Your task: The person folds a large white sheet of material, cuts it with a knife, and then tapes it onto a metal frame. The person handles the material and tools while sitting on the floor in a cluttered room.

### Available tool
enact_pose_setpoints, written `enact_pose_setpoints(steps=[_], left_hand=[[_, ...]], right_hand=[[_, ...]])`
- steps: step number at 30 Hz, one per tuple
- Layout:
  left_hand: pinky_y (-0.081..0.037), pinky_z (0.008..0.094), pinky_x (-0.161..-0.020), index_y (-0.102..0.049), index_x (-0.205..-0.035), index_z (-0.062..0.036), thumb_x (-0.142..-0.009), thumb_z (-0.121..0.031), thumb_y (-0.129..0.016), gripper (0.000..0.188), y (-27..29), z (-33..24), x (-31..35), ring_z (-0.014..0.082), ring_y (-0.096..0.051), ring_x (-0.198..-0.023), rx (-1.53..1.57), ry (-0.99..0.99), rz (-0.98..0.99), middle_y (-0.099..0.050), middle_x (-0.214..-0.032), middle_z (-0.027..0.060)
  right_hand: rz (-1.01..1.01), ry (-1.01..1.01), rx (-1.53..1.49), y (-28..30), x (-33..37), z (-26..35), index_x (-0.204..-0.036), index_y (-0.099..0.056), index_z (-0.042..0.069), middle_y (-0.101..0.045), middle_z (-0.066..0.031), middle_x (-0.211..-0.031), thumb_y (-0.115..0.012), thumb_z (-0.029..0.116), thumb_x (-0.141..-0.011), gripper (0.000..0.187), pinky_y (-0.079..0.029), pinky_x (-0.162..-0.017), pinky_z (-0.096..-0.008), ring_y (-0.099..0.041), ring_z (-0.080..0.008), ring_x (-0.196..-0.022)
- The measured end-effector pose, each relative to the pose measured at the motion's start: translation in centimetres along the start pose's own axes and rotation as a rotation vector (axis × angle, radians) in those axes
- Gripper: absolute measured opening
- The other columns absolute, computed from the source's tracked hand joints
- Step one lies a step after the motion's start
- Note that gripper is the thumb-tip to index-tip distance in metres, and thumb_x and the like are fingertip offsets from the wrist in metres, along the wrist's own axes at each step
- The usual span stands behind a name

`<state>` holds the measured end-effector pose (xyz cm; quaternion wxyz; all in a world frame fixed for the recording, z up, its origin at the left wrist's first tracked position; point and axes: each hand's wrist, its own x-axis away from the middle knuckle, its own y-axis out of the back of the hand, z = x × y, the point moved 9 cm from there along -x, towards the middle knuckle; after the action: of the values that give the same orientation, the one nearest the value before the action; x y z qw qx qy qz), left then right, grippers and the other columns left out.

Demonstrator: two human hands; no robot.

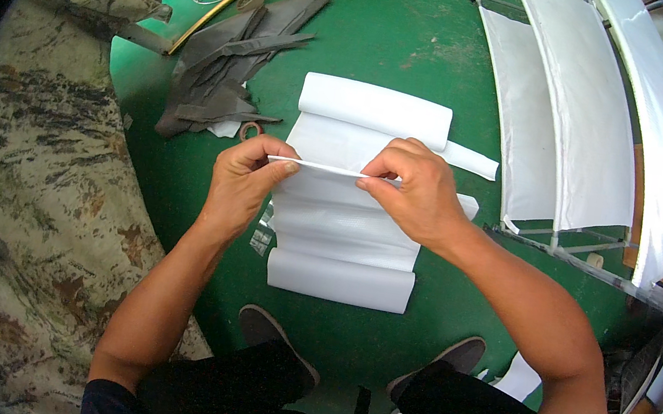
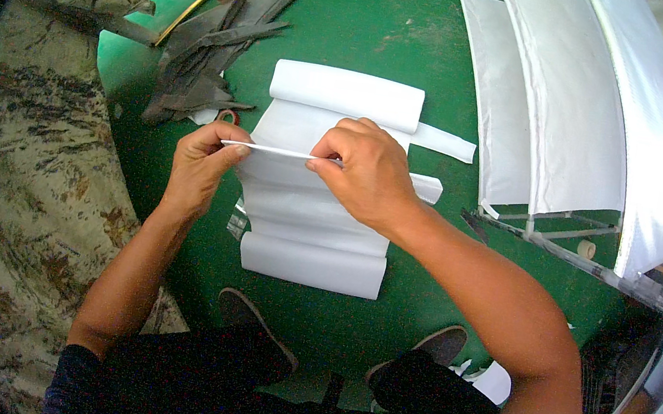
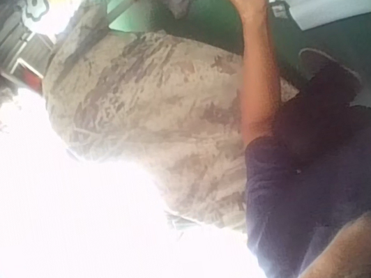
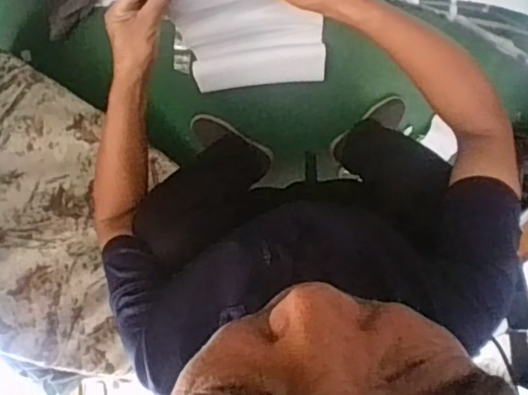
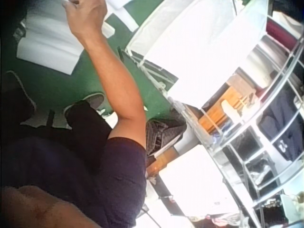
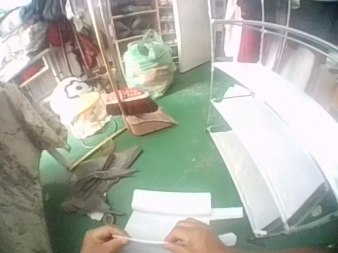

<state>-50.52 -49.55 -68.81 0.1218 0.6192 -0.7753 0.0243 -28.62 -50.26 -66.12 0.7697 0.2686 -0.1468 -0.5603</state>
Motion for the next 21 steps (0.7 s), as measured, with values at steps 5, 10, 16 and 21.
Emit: enact_pose_setpoints(steps=[5,10,16,21], left_hand=[[-0.049,0.0309,-0.085,-0.072,-0.098,-0.0039,-0.09,-0.002,-0.073,0.008,0.6,-0.6,-0.2,0.0134,-0.063,-0.093,-0.195,-0.028,0.024,-0.071,-0.099,0.0032],[-0.047,0.041,-0.093,-0.074,-0.095,-0.0102,-0.074,-0.004,-0.083,0.023,-2.6,-7.6,0.5,0.0276,-0.062,-0.103,-0.815,-0.581,0.076,-0.071,-0.099,0.0043],[-0.046,0.0422,-0.086,-0.074,-0.089,-0.0107,-0.07,-0.008,-0.084,0.022,-7.5,-9.7,1.8,0.0263,-0.063,-0.101,-1.002,-0.749,0.089,-0.07,-0.095,0.0014],[-0.046,0.0413,-0.085,-0.073,-0.086,-0.0093,-0.073,-0.007,-0.083,0.017,-7.8,-9.2,1.6,0.0261,-0.063,-0.096,-0.978,-0.702,0.094,-0.07,-0.09,0.0025]], right_hand=[[-0.017,0.021,-0.039,-0.1,0.1,0.3,-0.08,-0.07,0.004,-0.066,-0.0063,-0.079,-0.079,0.01,-0.084,0.011,-0.049,-0.07,-0.0364,-0.062,-0.022,-0.081],[-0.033,0.046,-0.028,-0.2,0.1,0.7,-0.079,-0.07,0.004,-0.066,-0.0061,-0.079,-0.079,0.01,-0.083,0.012,-0.048,-0.069,-0.0367,-0.061,-0.0226,-0.08],[-0.024,0.02,0.01,-0.8,-0.1,1.3,-0.075,-0.069,0.008,-0.066,-0.0049,-0.078,-0.079,0.017,-0.082,0.015,-0.05,-0.072,-0.0424,-0.062,-0.0274,-0.081],[-0.012,0.02,0.035,-0.5,0.6,1.4,-0.08,-0.07,0.008,-0.067,-0.0045,-0.082,-0.079,0.019,-0.082,0.014,-0.05,-0.076,-0.0425,-0.063,-0.0273,-0.084]])
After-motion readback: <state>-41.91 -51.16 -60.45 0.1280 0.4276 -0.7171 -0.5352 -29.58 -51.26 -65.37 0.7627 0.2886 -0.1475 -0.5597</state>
